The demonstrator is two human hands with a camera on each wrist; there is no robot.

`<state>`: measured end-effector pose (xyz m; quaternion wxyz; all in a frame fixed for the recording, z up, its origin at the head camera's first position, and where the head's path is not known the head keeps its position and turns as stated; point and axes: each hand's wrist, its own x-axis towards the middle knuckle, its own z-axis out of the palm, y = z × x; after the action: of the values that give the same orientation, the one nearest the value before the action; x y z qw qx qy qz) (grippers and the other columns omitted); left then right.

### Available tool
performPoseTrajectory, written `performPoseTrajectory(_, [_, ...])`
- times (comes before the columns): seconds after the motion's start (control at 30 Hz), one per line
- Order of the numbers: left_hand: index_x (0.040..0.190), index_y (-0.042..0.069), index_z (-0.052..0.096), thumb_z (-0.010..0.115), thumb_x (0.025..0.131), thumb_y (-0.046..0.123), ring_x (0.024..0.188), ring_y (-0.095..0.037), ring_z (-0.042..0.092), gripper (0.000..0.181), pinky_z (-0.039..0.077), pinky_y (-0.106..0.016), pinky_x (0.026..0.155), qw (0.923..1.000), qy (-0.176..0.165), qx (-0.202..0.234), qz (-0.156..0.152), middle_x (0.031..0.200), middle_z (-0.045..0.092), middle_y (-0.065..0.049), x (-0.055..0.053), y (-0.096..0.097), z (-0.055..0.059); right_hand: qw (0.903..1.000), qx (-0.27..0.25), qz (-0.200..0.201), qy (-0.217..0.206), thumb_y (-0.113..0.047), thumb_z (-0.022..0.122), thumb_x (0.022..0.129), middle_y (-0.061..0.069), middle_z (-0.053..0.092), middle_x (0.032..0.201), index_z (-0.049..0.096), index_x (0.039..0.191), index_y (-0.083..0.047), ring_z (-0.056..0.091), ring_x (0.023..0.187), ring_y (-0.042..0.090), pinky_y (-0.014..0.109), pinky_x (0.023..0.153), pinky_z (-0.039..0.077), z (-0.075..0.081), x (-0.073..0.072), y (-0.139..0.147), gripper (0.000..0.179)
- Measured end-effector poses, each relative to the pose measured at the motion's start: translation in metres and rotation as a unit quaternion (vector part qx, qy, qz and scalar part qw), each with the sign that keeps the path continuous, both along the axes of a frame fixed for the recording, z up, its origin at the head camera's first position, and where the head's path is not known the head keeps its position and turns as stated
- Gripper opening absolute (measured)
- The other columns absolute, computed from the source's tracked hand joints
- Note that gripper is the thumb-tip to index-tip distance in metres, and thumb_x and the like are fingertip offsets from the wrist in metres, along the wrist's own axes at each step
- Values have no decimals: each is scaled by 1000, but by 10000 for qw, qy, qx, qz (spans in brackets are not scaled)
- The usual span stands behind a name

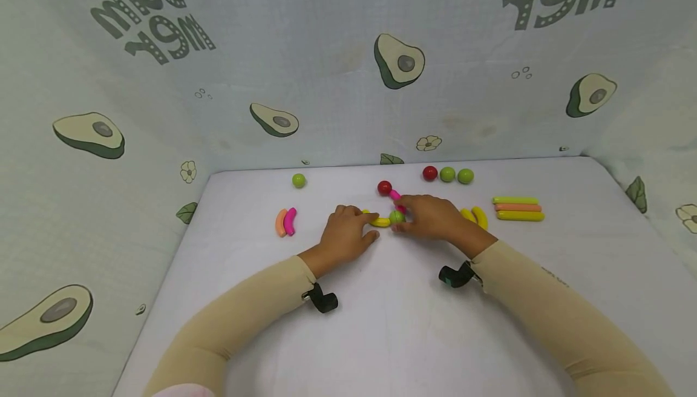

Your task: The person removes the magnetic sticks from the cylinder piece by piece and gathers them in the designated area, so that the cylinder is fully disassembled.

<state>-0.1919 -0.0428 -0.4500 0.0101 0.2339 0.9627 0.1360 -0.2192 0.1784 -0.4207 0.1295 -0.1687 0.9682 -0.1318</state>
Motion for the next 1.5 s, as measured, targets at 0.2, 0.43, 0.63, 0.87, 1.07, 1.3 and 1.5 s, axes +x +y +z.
performPoseTrajectory(0.2, [132,23,72,71,96,45,114,-26,57,42,46,-42,96,9999,82,106,15,122,70,-4,-6,5,0,9999,24,107,-91,-45,80,88,13,66,134,53,148,-6,63,115,34,57,91,53,1,0,3,77])
performPoseTrajectory(0.43, [119,21,79,79,88,49,95,-24,61,42,48,-37,83,9988,356,251,206,111,76,2,-15,14,3,9997,-41,217,-89,-45,78,89,13,65,135,53,149,-7,64,112,32,56,89,54,2,-1,7,75])
performPoseTrajectory(0.63, [111,22,82,81,86,51,90,-22,62,38,49,-37,80,9976,510,266,397,102,77,6,-22,19,2,9995,-142,270,-53,-46,79,89,12,66,134,53,149,-8,65,107,30,52,86,55,2,-1,7,76])
performPoseTrajectory(0.87, [109,21,83,81,86,47,86,-21,62,35,49,-35,78,9979,532,236,286,98,78,3,-25,21,6,9997,-137,184,-55,-46,80,88,12,66,135,54,149,-9,65,107,30,51,85,54,6,0,7,76])
performPoseTrajectory(1.07, [111,20,82,81,85,41,91,-22,63,33,51,-35,81,9984,496,281,66,105,77,2,-25,19,9,9996,-161,192,-100,-46,79,89,12,66,133,54,149,-11,64,102,30,51,83,54,7,0,7,74])
performPoseTrajectory(1.3, [117,18,80,82,87,38,116,-29,61,36,49,-43,99,9986,-52,532,-49,119,74,1,-26,9,5,9997,-112,117,-191,-46,79,89,12,64,137,53,150,-11,65,104,29,54,88,54,3,-1,8,76])
performPoseTrajectory(1.5, [119,20,78,82,87,41,121,-29,57,39,46,-43,102,9986,-296,435,-47,122,72,5,-27,-2,5,9996,-93,47,-274,-47,81,87,12,62,140,51,152,-12,63,115,33,57,93,52,1,0,9,80])
